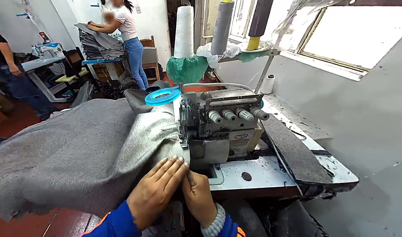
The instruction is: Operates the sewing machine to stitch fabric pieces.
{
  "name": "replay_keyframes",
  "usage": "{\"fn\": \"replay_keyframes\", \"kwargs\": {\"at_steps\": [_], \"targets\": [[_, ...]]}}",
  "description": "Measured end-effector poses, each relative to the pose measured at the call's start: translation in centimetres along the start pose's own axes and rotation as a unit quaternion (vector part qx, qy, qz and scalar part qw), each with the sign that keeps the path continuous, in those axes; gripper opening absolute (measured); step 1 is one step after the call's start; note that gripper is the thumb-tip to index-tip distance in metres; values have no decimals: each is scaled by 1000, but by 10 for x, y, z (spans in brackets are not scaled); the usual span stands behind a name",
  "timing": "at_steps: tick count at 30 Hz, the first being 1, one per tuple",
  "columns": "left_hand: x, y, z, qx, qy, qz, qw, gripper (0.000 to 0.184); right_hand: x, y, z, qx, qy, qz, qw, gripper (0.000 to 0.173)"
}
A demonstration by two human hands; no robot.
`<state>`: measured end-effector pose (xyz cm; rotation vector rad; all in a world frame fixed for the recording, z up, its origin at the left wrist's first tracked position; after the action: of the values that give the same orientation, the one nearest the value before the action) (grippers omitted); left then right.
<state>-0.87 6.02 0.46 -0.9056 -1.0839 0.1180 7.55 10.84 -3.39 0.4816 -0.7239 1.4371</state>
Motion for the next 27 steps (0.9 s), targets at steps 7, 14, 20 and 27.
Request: {"fn": "replay_keyframes", "kwargs": {"at_steps": [7,14,20,27], "targets": [[22,4,30,-78,-34,-11,996,27,15,9,-5,-23,-15,-10,1000,37],[-16,6,44,-50,-118,-46,991,33,-16,-8,-20,-118,-101,-31,987,39],[-100,45,169,165,-396,30,903,70,-31,-12,-54,-389,-179,28,903,38],[-9,118,234,-9,-479,248,842,62,-33,2,-59,-390,-43,186,901,31]]}}
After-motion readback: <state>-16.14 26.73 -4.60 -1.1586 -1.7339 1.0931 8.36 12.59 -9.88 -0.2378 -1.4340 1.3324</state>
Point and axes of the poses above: each hand's wrist, its own x-axis towards the middle knuckle, its own y-axis out of the palm, z = x × y, the point moved 9 cm from there along x, towards the middle knuckle, and after that the axes turned 8 degrees about -z, right-handed, at the moved point
